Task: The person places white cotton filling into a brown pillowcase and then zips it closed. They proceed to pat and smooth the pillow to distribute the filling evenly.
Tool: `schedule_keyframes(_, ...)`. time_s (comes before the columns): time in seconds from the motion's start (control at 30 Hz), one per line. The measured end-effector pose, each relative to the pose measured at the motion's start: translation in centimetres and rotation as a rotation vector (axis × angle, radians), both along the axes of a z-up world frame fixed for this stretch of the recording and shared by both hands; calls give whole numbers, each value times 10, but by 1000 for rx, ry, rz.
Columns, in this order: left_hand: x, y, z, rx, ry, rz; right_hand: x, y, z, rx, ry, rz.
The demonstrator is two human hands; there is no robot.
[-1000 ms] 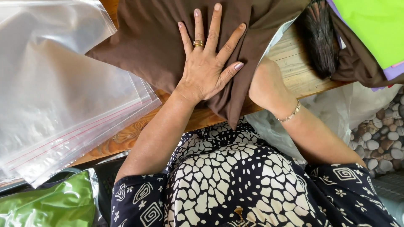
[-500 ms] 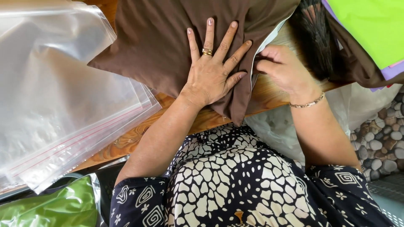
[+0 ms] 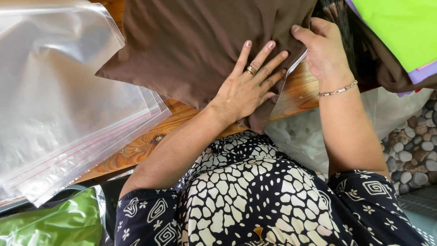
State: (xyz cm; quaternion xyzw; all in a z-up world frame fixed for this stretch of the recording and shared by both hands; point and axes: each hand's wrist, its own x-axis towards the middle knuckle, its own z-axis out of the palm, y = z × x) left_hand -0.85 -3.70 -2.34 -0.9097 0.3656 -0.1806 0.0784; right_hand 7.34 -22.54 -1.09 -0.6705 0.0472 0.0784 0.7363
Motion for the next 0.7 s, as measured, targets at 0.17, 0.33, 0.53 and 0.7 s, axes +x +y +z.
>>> schedule_keyframes(0.17,7,-3,-7,48,161,7,10,7,-5,-44,28,64)
schedule_keyframes(0.33,16,5,-5,-97,213,-7,31,-12,-17,-372,-175,-21)
schedule_keyframes(0.53,5,8,4,-259,251,-71,45,-2,-29,-9,-225,-243)
schedule_keyframes(0.7,-2,7,11,-191,293,-39,54,16,-2,130,79,-417)
